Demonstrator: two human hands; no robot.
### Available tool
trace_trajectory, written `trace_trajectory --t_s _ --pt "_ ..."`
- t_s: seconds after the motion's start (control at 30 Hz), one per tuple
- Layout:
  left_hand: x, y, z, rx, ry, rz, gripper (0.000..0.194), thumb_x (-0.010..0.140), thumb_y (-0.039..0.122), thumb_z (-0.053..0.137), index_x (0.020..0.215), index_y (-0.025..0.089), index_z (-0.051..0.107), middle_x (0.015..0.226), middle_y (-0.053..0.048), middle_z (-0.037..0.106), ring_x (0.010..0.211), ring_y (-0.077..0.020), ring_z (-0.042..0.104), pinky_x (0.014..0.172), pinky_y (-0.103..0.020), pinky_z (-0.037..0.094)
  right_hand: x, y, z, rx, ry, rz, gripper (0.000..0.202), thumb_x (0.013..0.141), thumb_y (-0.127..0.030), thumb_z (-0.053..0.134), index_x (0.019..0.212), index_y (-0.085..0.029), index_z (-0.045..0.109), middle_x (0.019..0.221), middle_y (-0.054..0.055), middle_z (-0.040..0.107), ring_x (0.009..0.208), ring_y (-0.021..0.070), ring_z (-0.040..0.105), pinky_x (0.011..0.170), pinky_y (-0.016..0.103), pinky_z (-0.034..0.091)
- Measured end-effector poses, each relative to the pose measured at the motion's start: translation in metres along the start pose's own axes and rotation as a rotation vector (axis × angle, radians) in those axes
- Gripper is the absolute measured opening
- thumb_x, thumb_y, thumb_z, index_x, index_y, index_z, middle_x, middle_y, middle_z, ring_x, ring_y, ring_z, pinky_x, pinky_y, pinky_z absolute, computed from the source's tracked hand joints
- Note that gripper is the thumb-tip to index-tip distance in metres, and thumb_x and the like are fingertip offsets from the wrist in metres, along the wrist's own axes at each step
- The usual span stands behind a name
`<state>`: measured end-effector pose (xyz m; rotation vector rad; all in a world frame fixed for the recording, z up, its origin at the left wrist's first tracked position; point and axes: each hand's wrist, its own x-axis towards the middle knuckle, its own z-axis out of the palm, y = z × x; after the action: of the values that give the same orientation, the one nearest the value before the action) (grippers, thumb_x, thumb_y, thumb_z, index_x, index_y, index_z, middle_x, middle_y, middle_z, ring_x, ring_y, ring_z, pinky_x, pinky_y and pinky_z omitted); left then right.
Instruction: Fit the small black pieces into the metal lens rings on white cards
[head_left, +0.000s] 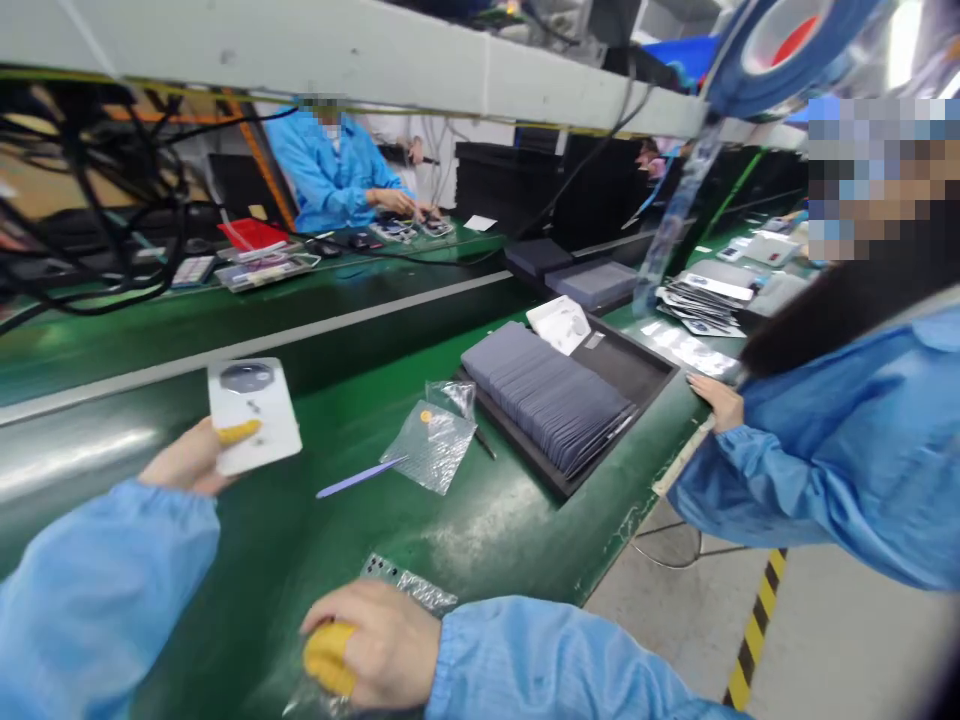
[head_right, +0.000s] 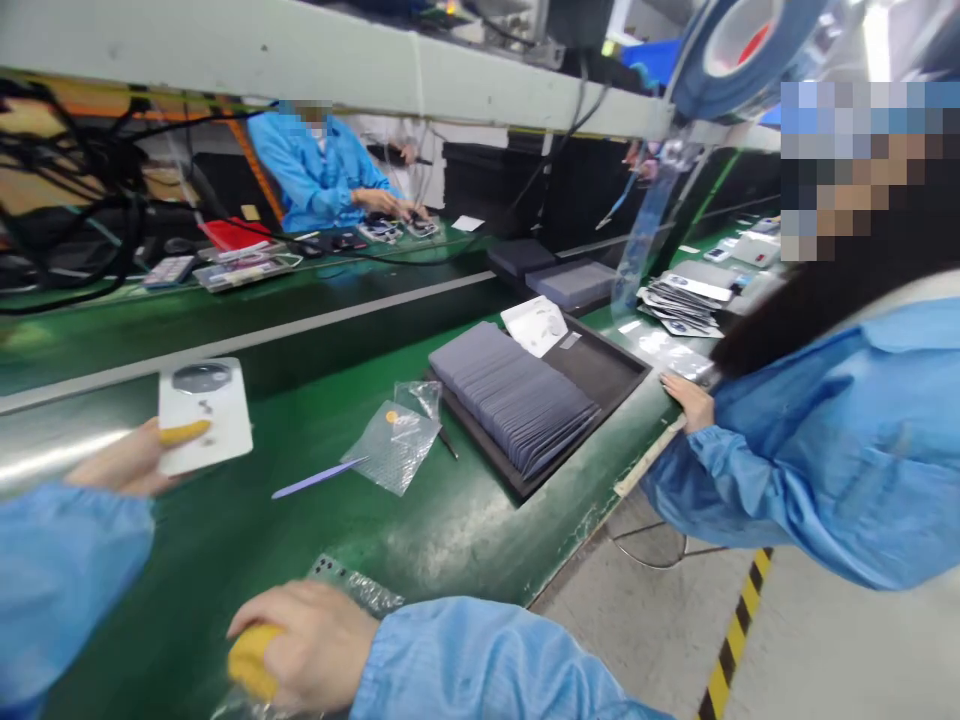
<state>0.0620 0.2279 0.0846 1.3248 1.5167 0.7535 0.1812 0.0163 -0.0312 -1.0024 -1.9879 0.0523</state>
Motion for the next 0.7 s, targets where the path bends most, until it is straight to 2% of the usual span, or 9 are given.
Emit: trace_trajectory --t_s 0.03,0.07,0.1,0.2,0.27,0.33,0.43,0.53,0.7 --pt "-0.029 -0.011 -0.005 -0.069 -0.072 -0.046 0.023 0.077 0.03 0.066 0.094 0.014 0.066 0.083 -0.006 0.073 0.08 -0.0275 0.068 0.07 -0.039 0.058 0.002 -0.003 -0.008 0.017 0.11 0.028 0.018 0.087 -0.031 0.055 0.092 -0.014 0.06 0.096 0.004 0.067 0.082 0.0107 0.062 0.075 0.019 0.051" --pt "-0.063 -0.024 -0.007 -0.256 -0.234 -0.112 0.031 0.076 0.03 0.067 0.104 0.017 0.064 0.096 -0.007 0.074 0.089 -0.0284 0.068 0.077 -0.039 0.057 0.005 -0.006 -0.018 0.018 0.207 0.115 0.013 0.087 -0.028 0.054 0.089 -0.017 0.06 0.09 0.002 0.067 0.079 0.0095 0.062 0.073 0.018 0.052" --pt "-0.097 -0.038 -0.005 -0.4 -0.259 -0.152 0.041 0.072 0.031 0.072 0.11 0.02 0.062 0.1 -0.007 0.074 0.092 -0.0289 0.068 0.079 -0.039 0.057 0.007 -0.008 -0.028 0.045 0.252 0.174 0.01 0.088 -0.022 0.052 0.089 -0.017 0.061 0.09 0.004 0.067 0.082 0.0107 0.063 0.073 0.02 0.053" --pt "-0.185 -0.075 0.02 -0.598 -0.116 -0.2 0.06 0.066 0.035 0.079 0.119 0.024 0.054 0.11 -0.008 0.07 0.102 -0.0306 0.066 0.085 -0.041 0.055 0.011 -0.006 -0.051 0.147 0.333 0.299 0.016 0.086 -0.01 0.055 0.098 -0.016 0.062 0.096 0.009 0.064 0.089 0.0159 0.062 0.076 0.029 0.054" --pt "-0.22 -0.094 0.039 -0.59 -0.074 -0.16 0.059 0.072 0.041 0.074 0.124 0.024 0.052 0.12 -0.008 0.066 0.113 -0.0296 0.06 0.094 -0.041 0.051 0.013 -0.006 -0.057 0.161 0.381 0.303 0.022 0.081 -0.005 0.06 0.099 -0.019 0.063 0.099 0.008 0.064 0.09 0.017 0.062 0.076 0.032 0.054" --pt "-0.242 -0.107 0.05 -0.519 -0.073 -0.112 0.054 0.079 0.043 0.068 0.126 0.025 0.053 0.129 -0.008 0.06 0.122 -0.0282 0.054 0.103 -0.041 0.044 0.013 -0.012 -0.058 0.11 0.397 0.215 0.027 0.077 -0.002 0.065 0.098 -0.018 0.064 0.095 0.006 0.065 0.088 0.0172 0.062 0.078 0.033 0.054" --pt "-0.26 -0.118 0.053 -0.401 -0.108 -0.049 0.046 0.084 0.042 0.061 0.127 0.025 0.055 0.13 -0.007 0.059 0.126 -0.0281 0.049 0.109 -0.042 0.037 0.011 -0.028 -0.058 0.081 0.335 0.152 0.028 0.075 -0.001 0.067 0.098 -0.016 0.065 0.091 0.004 0.067 0.085 0.0155 0.063 0.088 0.037 0.053" --pt "-0.268 -0.129 0.05 -0.301 -0.152 0.011 0.042 0.088 0.038 0.057 0.129 0.026 0.055 0.12 -0.007 0.064 0.125 -0.0287 0.049 0.11 -0.044 0.036 0.007 -0.038 -0.056 0.061 0.324 0.173 0.03 0.075 -0.001 0.067 0.101 -0.017 0.065 0.093 0.004 0.067 0.086 0.0153 0.063 0.092 0.039 0.051" --pt "-0.276 -0.138 0.047 -0.235 -0.168 0.114 0.046 0.089 0.031 0.056 0.134 0.024 0.052 0.11 -0.008 0.069 0.125 -0.0304 0.049 0.11 -0.044 0.038 -0.002 -0.04 -0.057 0.015 0.264 0.171 0.035 0.081 -0.009 0.062 0.113 -0.023 0.062 0.101 0.004 0.068 0.089 0.018 0.065 0.095 0.045 0.05"
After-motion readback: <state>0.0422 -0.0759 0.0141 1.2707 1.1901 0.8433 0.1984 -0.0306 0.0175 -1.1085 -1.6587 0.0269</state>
